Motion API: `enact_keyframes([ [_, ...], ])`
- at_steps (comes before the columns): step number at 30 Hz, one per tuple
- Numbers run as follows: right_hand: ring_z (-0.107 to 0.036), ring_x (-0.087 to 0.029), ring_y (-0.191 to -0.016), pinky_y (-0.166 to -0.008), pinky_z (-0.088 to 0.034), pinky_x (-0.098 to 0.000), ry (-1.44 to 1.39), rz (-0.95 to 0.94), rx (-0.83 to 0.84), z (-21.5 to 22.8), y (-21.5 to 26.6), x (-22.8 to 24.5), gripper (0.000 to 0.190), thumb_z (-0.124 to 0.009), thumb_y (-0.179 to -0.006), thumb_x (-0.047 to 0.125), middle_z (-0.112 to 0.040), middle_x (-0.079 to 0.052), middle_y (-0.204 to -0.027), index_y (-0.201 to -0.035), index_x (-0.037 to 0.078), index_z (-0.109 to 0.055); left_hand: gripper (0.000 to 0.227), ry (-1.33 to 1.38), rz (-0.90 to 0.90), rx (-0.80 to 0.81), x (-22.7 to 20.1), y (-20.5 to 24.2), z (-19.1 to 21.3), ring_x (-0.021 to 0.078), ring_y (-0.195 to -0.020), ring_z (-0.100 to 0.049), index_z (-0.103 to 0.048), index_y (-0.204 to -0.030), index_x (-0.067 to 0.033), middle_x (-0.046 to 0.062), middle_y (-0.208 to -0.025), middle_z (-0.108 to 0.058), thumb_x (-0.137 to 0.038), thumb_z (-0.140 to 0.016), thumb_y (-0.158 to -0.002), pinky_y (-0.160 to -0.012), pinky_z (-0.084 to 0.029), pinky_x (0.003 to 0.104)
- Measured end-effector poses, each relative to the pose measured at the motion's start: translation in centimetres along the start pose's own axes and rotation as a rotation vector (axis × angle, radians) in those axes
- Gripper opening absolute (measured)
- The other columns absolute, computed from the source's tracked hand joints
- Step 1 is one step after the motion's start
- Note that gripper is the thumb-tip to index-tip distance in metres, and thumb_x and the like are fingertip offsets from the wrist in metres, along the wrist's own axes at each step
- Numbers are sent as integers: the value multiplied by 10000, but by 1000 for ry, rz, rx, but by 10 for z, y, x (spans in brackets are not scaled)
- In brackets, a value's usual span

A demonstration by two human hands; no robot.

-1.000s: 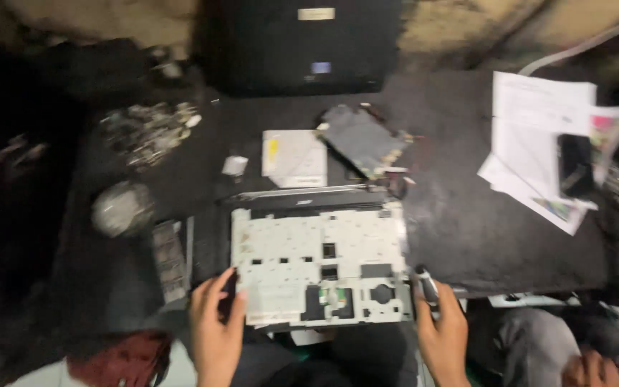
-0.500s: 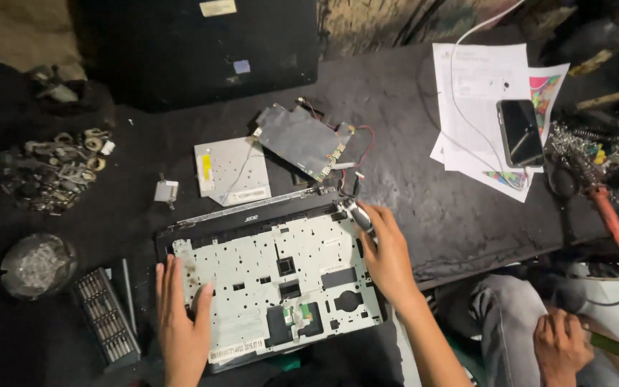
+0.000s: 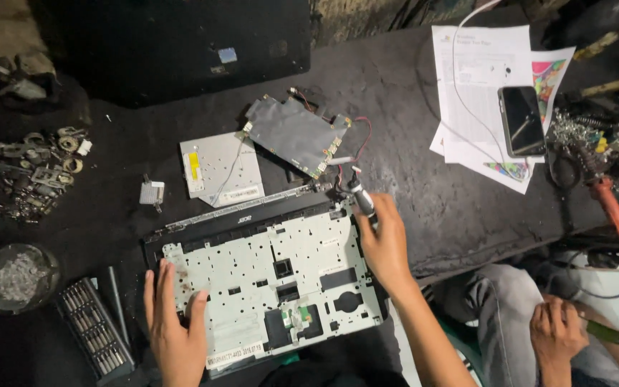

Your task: The person disassembles a laptop by removing the bottom cover and unscrewing internal components. They use a screwdriver to remove screws from the chassis and lift out the battery and other parts, placing them on the workbench.

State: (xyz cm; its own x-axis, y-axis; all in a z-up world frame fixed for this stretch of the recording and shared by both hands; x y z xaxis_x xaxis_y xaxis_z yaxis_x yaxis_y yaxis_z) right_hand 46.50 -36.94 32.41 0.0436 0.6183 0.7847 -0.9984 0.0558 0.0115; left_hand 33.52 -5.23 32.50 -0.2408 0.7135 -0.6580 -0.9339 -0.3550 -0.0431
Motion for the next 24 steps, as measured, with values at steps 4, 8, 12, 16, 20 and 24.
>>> enact_keyframes([
  [4,-466,-173,-693,-622,-330,-306,-39,-30,31,2,-6,1,133,-557,-1036,105,-639,-59,-1051,-1150,93,-626,644,-12,-50,-13,3,1,-2,340,-1581,-245,-420,-1557,-35,125,-1635,-418,-268,-595,-983,-1233,-301,516],
  [8,-573,-210,-834,-713,-412,-327,13,5,15,-7,-12,-12,113,-571,-1044,146,-634,-69,-1011,-1123,82,-621,637,-16,-21,-7,-1,0,0,329,-1582,-246,-437,-1543,-38,113,-1636,-422,-272,-603,-974,-1225,-302,516],
  [12,-562,-238,-804,-676,-406,-377,58,49,32,-12,-10,-13,100,-535,-1063,87,-583,-98,-1002,-1159,73,-556,640,-45,-16,7,-4,1,1,316,-1588,-233,-448,-1544,-72,94,-1656,-396,-317,-599,-973,-1224,-296,505],
  [16,-518,-230,-789,-637,-371,-365,108,119,-9,-13,-10,-11,90,-529,-1047,7,-556,-95,-992,-1106,75,-531,622,-35,15,41,-4,0,0,304,-1598,-191,-429,-1558,-97,79,-1683,-342,-321,-565,-994,-1220,-285,506],
  [20,-472,-243,-741,-575,-345,-375,165,152,-19,-13,-7,-10,157,-512,-1016,-48,-523,-93,-993,-1119,69,-530,634,-60,-2,34,-1,2,-1,301,-1603,-187,-420,-1572,-113,75,-1692,-328,-334,-561,-994,-1211,-308,494],
  [24,-523,-313,-776,-574,-359,-414,210,149,0,-11,-9,-7,222,-541,-979,-82,-542,-128,-1048,-1150,60,-543,647,-140,-104,24,4,3,-4,324,-1599,-173,-369,-1609,-112,72,-1704,-278,-340,-526,-1025,-1236,-290,505],
])
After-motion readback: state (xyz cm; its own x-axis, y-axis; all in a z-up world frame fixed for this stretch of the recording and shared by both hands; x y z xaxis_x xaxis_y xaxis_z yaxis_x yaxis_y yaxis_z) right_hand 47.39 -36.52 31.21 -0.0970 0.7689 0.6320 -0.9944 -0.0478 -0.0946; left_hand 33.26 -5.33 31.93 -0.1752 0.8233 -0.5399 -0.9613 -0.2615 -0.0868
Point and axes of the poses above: each hand's wrist, its own y-axis away from the middle knuckle, its own z-axis out of the back of the hand, x = y × z, the point moved 1 cm from there along -y, towards the middle knuckle
